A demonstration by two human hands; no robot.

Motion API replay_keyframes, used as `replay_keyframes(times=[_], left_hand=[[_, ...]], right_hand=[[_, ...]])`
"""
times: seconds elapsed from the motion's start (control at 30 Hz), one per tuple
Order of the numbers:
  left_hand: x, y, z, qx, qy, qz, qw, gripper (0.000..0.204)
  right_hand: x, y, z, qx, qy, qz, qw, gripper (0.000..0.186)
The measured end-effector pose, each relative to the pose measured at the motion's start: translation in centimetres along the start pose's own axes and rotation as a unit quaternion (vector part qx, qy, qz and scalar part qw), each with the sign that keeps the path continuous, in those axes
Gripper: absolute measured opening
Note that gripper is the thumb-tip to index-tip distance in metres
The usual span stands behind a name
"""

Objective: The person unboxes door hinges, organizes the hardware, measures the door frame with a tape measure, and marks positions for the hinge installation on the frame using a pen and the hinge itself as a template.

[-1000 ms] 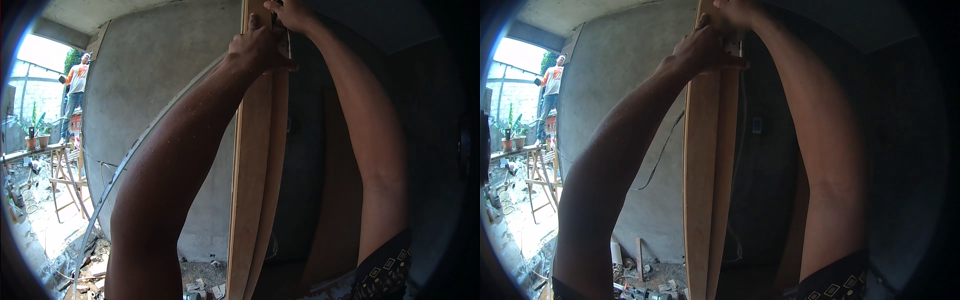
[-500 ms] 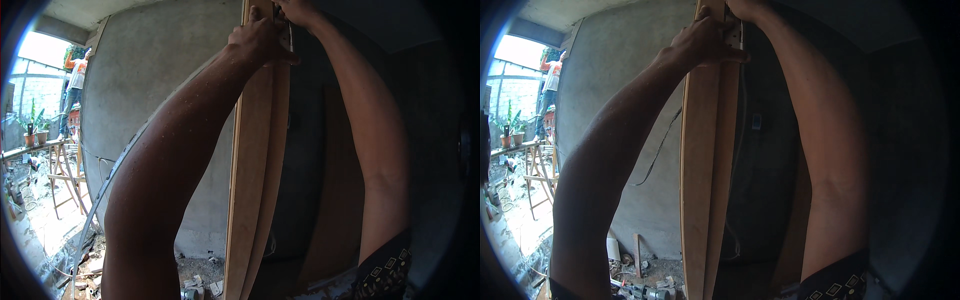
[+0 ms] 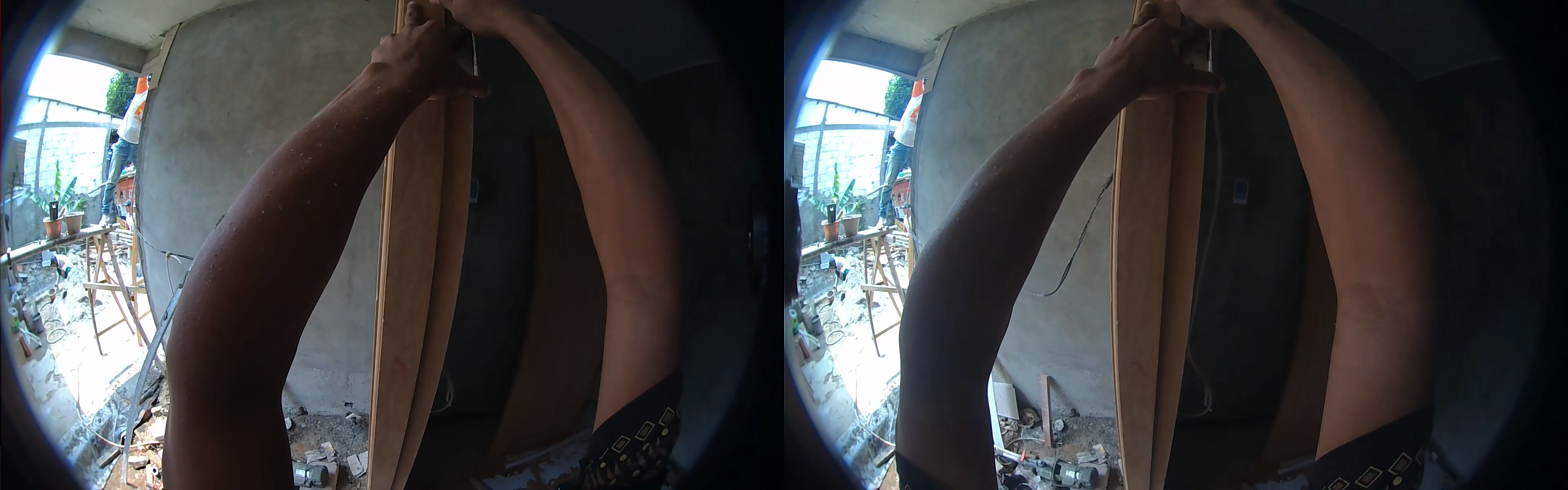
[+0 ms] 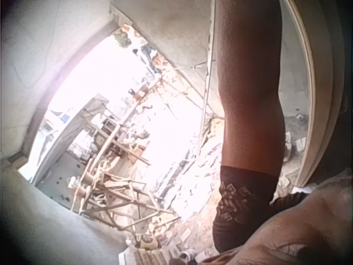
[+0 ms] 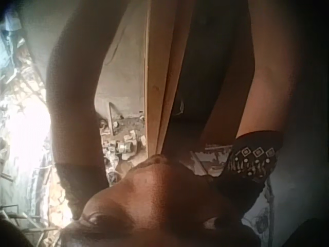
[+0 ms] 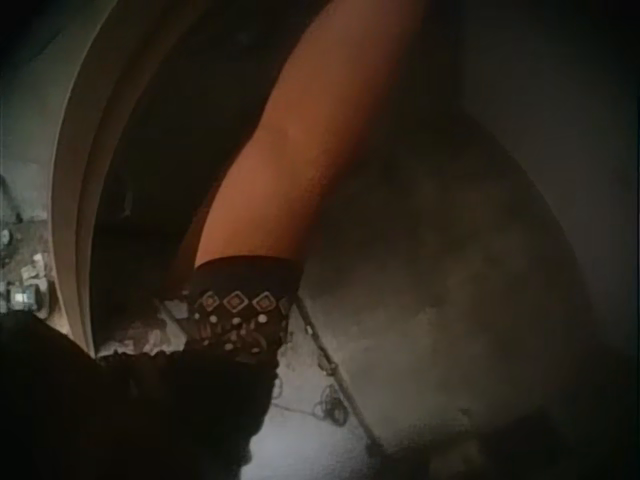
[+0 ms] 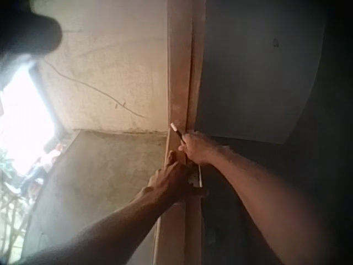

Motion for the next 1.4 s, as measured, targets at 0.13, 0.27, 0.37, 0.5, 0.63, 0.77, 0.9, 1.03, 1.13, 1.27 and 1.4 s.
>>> replay_keyframes(times=[0.13,0.27,0.37,0.5,0.63,0.77,0.9,1.03,1.13,1.27,1.4], left_hand=[[1.3,-0.4,-0.3,-0.11,-0.085,-0.059,0.989,0.093],[2.2,-1.3,-1.3,-0.052,-0.084,-0.003,0.995,0.094],[1.4,-1.8,-0.7,-0.041,-0.104,-0.01,0.994,0.087],[0.3,-0.3,0.3,-0.02,-0.148,-0.016,0.989,0.073],[0.5,-0.4,0.4,0.001,-0.139,-0.041,0.989,0.076],[-0.3,-0.7,0.5,-0.011,-0.155,-0.032,0.987,0.072],[0.4,-1.8,0.2,-0.017,-0.179,-0.037,0.983,0.069],[0.7,-1.7,0.0,-0.011,-0.152,-0.034,0.988,0.067],[0.5,-1.9,-0.1,-0.02,-0.203,-0.069,0.977,0.066],[0.5,-1.4,0.1,-0.019,-0.167,-0.013,0.986,0.069],[0.3,-1.2,0.4,-0.028,-0.156,-0.015,0.987,0.07]], right_hand=[[0.9,-0.4,-0.2,-0.008,-0.007,0.021,1.0,0.037],[-0.8,1.1,-0.4,-0.145,-0.119,-0.048,0.981,0.034],[-2.9,4.8,0.9,-0.252,-0.336,-0.068,0.905,0.023],[-1.3,15.5,1.2,-0.277,-0.381,-0.109,0.876,0.022],[2.0,20.7,-2.3,-0.291,-0.422,-0.079,0.855,0.013],[3.1,19.5,-4.4,-0.297,-0.39,-0.078,0.868,0.012],[3.9,18.4,-5.3,-0.295,-0.394,-0.086,0.866,0.014],[4.0,18.5,-5.6,-0.317,-0.369,-0.078,0.87,0.015],[4.0,18.2,-5.6,-0.334,-0.352,-0.062,0.872,0.016],[4.4,18.3,-4.7,-0.378,-0.297,-0.015,0.877,0.017],[3.9,18.5,-3.9,-0.377,-0.26,-0.013,0.889,0.02]])
Point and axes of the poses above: each hand's wrist, its own y-axis away from the middle knuckle, its own z-axis out of the back of the hand, x = y × z, the point moved 5 cm from there along -y, towards the middle knuckle, and after that the axes turned 13 degrees about y, right-handed, at the moved point
